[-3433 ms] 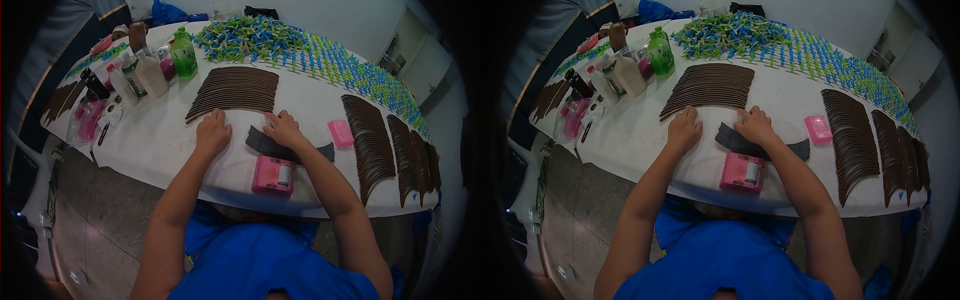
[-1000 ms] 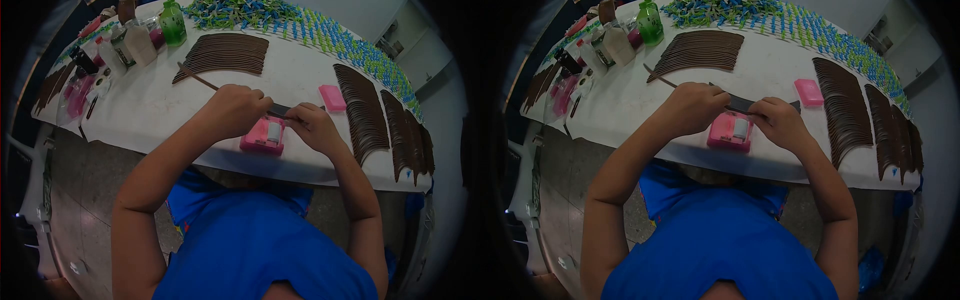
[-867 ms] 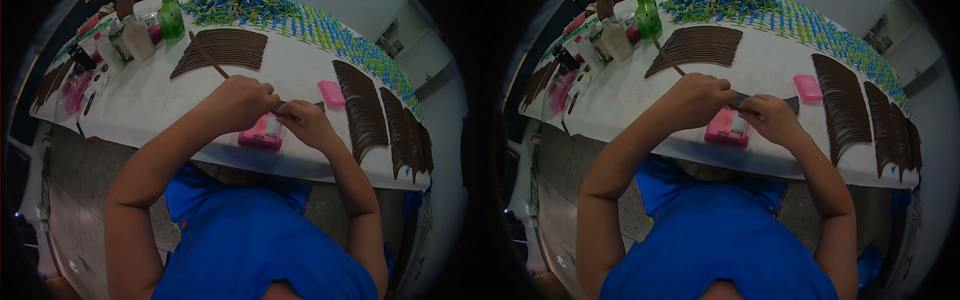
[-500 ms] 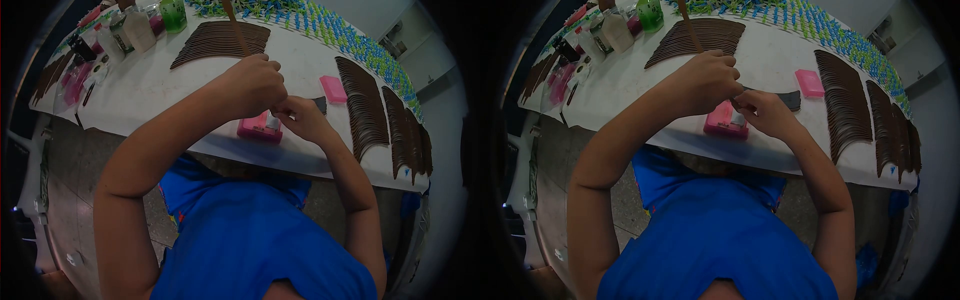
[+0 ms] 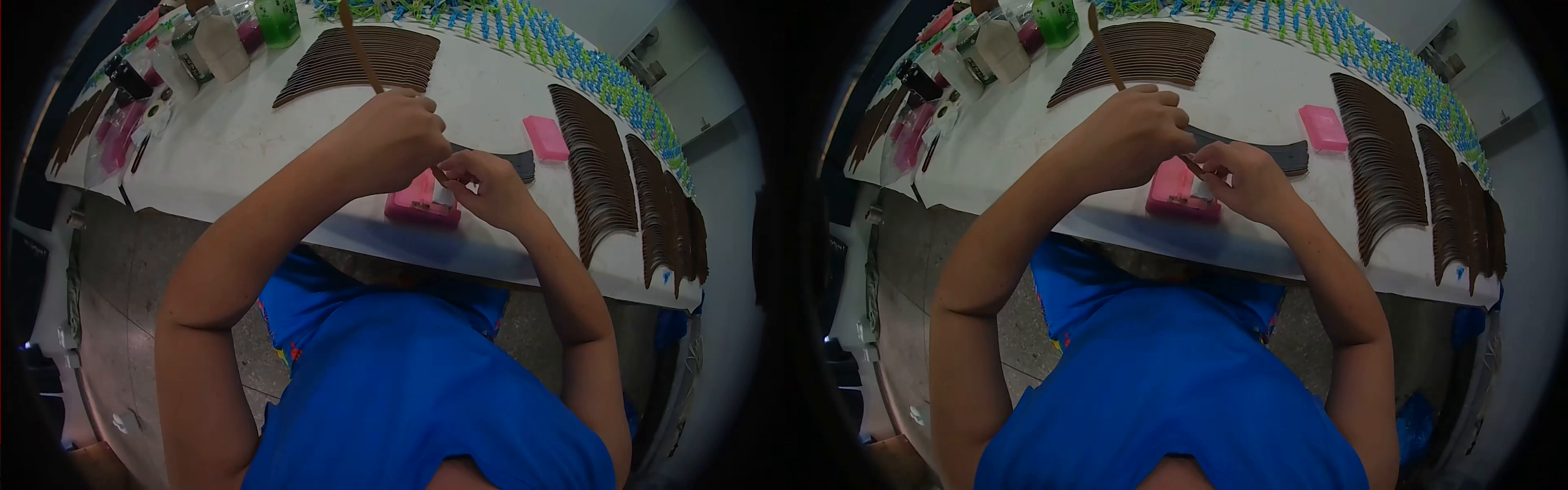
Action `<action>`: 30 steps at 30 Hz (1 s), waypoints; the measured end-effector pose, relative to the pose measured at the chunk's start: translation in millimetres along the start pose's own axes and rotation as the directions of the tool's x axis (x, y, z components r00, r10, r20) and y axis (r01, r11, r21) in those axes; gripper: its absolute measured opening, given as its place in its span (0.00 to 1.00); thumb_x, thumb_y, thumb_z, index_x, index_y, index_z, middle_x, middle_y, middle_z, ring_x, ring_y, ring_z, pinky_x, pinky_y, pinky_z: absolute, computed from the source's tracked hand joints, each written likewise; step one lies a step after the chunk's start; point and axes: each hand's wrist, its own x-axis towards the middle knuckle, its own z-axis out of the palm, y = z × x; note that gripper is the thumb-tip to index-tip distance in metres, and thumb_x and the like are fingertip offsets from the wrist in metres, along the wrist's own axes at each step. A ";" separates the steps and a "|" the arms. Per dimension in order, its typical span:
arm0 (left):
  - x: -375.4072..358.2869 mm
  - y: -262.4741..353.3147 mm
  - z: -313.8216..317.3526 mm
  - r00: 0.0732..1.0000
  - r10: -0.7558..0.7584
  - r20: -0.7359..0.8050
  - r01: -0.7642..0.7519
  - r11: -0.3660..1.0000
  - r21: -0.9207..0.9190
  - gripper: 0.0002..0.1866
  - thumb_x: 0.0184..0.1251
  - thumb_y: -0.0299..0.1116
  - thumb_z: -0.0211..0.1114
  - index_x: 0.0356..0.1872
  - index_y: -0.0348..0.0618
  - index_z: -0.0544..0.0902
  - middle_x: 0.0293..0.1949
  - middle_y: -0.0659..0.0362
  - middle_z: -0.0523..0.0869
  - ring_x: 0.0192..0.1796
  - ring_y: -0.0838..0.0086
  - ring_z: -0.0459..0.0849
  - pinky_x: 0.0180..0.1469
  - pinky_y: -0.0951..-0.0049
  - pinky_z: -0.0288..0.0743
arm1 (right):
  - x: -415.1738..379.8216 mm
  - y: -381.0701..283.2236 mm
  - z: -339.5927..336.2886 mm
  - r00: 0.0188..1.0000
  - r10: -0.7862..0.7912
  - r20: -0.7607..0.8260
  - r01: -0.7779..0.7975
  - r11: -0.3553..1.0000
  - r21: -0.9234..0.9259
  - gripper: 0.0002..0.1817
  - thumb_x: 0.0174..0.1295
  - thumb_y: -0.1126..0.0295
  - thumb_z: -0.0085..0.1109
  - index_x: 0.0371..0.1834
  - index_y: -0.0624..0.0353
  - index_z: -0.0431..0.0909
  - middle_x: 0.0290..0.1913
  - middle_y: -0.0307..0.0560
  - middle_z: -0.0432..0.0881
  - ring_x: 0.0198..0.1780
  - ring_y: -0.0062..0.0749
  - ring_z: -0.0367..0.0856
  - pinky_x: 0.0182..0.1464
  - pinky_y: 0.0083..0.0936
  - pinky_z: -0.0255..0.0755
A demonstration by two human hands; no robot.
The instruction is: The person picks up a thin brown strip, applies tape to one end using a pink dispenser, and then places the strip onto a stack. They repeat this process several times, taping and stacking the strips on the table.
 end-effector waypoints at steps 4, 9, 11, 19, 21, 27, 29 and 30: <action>-22.8 -1.2 36.1 0.996 -0.030 -0.088 0.020 0.993 -0.119 0.10 0.59 0.25 0.71 0.39 0.48 0.94 0.36 0.60 0.90 0.47 0.64 0.88 0.51 0.62 0.83 | -7.7 1.2 -9.4 0.999 -0.011 0.049 0.015 0.996 -0.085 0.12 0.64 0.78 0.71 0.50 0.54 0.88 0.38 0.45 0.89 0.40 0.37 0.90 0.43 0.33 0.84; -31.8 11.2 73.9 0.966 -0.087 -0.245 0.029 0.973 -0.229 0.11 0.58 0.29 0.72 0.42 0.49 0.93 0.39 0.60 0.90 0.46 0.65 0.89 0.49 0.64 0.85 | -16.5 1.9 -24.1 0.994 -0.039 0.107 0.055 0.987 -0.154 0.11 0.63 0.80 0.71 0.48 0.56 0.90 0.40 0.44 0.88 0.42 0.35 0.89 0.42 0.31 0.84; -29.9 14.6 79.2 0.956 -0.082 -0.282 0.007 0.966 -0.257 0.11 0.57 0.26 0.72 0.43 0.47 0.92 0.38 0.59 0.90 0.45 0.63 0.88 0.47 0.63 0.85 | -20.4 3.1 -26.6 0.994 -0.033 0.102 0.048 0.988 -0.144 0.11 0.63 0.80 0.71 0.47 0.56 0.91 0.40 0.43 0.88 0.42 0.35 0.89 0.42 0.32 0.84; -29.2 16.2 84.4 0.953 -0.077 -0.292 -0.003 0.964 -0.267 0.12 0.57 0.31 0.74 0.44 0.50 0.91 0.39 0.60 0.89 0.45 0.64 0.87 0.46 0.64 0.83 | -28.3 7.8 -30.7 0.995 -0.015 0.102 0.032 0.987 -0.161 0.11 0.62 0.79 0.69 0.46 0.54 0.91 0.41 0.44 0.89 0.42 0.40 0.88 0.44 0.35 0.84; -29.8 15.6 84.4 0.954 -0.080 -0.289 -0.003 0.961 -0.278 0.13 0.58 0.32 0.74 0.45 0.49 0.90 0.39 0.60 0.88 0.45 0.64 0.87 0.46 0.63 0.83 | -35.1 8.0 -40.5 0.994 -0.003 0.108 0.023 0.983 -0.183 0.11 0.62 0.80 0.69 0.46 0.55 0.91 0.41 0.44 0.89 0.42 0.40 0.88 0.44 0.35 0.84; -27.6 19.7 80.1 0.954 -0.103 -0.282 0.001 0.941 -0.339 0.11 0.57 0.23 0.73 0.42 0.42 0.91 0.42 0.55 0.92 0.44 0.62 0.89 0.45 0.62 0.86 | -94.1 27.9 -92.6 0.981 0.175 0.086 -0.145 0.948 -0.283 0.10 0.59 0.81 0.68 0.43 0.58 0.88 0.40 0.45 0.87 0.42 0.40 0.87 0.43 0.34 0.83; -25.7 20.2 80.9 0.952 -0.100 -0.288 -0.002 0.942 -0.335 0.11 0.57 0.22 0.73 0.42 0.42 0.91 0.42 0.55 0.92 0.44 0.62 0.89 0.45 0.62 0.86 | -118.0 38.5 -111.4 0.966 0.253 0.059 -0.221 0.921 -0.320 0.10 0.58 0.82 0.68 0.41 0.59 0.87 0.40 0.45 0.86 0.42 0.40 0.87 0.43 0.34 0.83; -24.3 20.5 81.5 0.951 -0.092 -0.295 -0.011 0.944 -0.331 0.12 0.57 0.22 0.73 0.42 0.42 0.91 0.42 0.55 0.92 0.44 0.62 0.89 0.45 0.63 0.86 | -129.7 43.7 -120.4 0.968 0.249 0.033 -0.223 0.911 -0.347 0.09 0.57 0.82 0.67 0.40 0.60 0.86 0.39 0.46 0.85 0.42 0.40 0.86 0.42 0.34 0.82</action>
